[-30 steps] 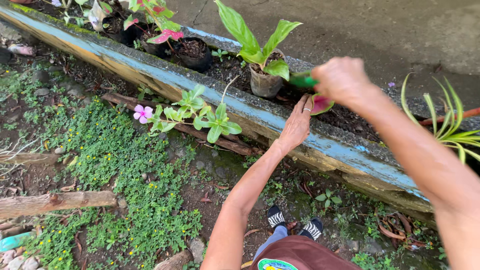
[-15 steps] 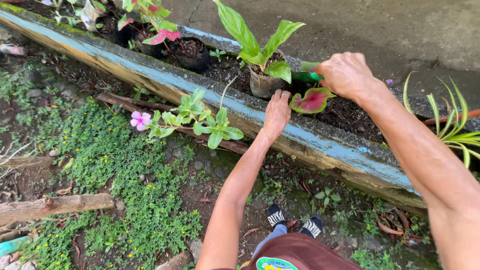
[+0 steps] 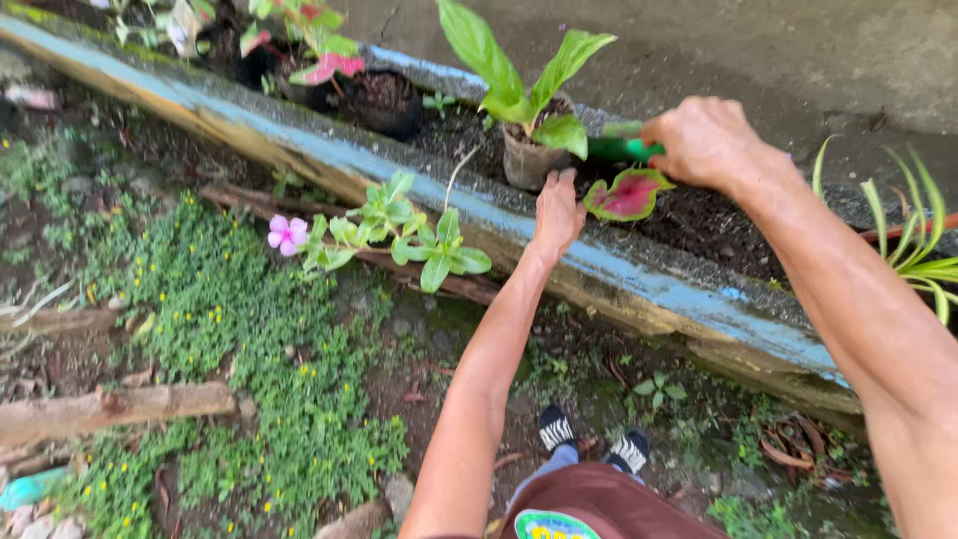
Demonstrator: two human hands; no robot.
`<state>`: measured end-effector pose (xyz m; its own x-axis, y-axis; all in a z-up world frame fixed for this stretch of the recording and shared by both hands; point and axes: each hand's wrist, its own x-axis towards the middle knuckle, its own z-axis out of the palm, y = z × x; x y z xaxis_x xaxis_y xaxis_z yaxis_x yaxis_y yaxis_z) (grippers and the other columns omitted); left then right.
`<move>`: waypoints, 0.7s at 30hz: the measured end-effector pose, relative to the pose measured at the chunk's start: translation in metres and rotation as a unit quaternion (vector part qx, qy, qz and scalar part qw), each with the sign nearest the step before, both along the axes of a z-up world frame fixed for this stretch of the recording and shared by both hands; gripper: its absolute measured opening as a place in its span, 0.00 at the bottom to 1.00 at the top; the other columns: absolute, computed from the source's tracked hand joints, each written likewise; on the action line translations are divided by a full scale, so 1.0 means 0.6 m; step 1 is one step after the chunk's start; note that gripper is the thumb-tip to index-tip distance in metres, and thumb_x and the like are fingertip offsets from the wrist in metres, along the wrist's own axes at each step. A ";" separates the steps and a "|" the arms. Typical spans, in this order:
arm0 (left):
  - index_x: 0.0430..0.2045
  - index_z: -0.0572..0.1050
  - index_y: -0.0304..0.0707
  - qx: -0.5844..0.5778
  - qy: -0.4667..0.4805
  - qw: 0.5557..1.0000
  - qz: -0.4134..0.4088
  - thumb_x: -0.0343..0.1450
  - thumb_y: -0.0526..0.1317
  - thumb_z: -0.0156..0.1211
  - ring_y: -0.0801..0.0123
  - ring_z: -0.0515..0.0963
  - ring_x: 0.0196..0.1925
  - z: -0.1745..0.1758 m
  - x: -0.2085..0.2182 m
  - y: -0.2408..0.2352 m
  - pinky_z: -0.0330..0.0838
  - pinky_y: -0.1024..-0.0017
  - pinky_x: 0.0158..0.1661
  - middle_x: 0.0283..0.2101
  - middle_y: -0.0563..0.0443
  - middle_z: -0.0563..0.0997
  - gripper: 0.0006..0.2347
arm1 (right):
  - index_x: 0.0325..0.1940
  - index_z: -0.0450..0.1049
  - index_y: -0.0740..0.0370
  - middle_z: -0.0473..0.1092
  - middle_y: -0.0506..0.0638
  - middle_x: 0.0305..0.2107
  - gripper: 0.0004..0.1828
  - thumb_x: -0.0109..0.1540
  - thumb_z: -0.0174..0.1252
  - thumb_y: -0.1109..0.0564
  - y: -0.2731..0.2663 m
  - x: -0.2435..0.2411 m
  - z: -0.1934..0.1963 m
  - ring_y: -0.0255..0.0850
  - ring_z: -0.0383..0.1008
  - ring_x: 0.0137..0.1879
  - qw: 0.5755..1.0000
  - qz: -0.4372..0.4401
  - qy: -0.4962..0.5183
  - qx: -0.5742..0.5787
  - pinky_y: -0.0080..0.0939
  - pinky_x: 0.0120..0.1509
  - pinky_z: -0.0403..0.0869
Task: The person uses a small green hand trowel to remove weeds and loosen soil around several potted plants arranged in a long planter. The person works methodically from one end of the planter to the other, clearing debris and small unwanted plants from the soil surface.
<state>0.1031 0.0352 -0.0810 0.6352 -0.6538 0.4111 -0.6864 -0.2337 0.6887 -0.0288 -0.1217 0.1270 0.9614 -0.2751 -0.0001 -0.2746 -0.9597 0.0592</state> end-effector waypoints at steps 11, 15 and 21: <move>0.51 0.67 0.27 -0.041 0.052 0.998 -0.021 0.60 0.23 0.64 0.36 0.75 0.50 0.024 -0.015 0.018 0.72 0.52 0.48 0.51 0.30 0.72 0.24 | 0.51 0.81 0.41 0.80 0.53 0.30 0.17 0.58 0.68 0.44 0.010 0.010 -0.016 0.50 0.82 0.37 0.999 0.022 0.047 -0.013 0.53 0.41 0.78; 0.46 0.72 0.27 -0.127 0.156 0.979 -0.025 0.66 0.22 0.53 0.54 0.79 0.42 -0.009 0.009 0.004 0.75 0.63 0.43 0.45 0.38 0.77 0.15 | 0.51 0.80 0.42 0.79 0.50 0.31 0.16 0.59 0.66 0.45 0.025 -0.020 0.029 0.49 0.82 0.38 0.994 0.075 0.053 -0.051 0.52 0.37 0.78; 0.42 0.74 0.25 -0.193 0.204 0.960 0.015 0.70 0.22 0.45 0.66 0.81 0.36 -0.002 0.019 0.024 0.76 0.70 0.43 0.36 0.42 0.80 0.11 | 0.52 0.80 0.36 0.79 0.44 0.33 0.17 0.58 0.65 0.47 0.054 -0.042 0.110 0.41 0.82 0.34 0.991 0.074 0.094 -0.061 0.45 0.34 0.79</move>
<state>0.1146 0.0496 -0.0823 0.8108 -0.4819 0.3323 -0.3388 0.0765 0.9377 -0.0538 -0.0892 0.1928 0.9774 -0.1400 -0.1584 -0.1043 -0.9711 0.2147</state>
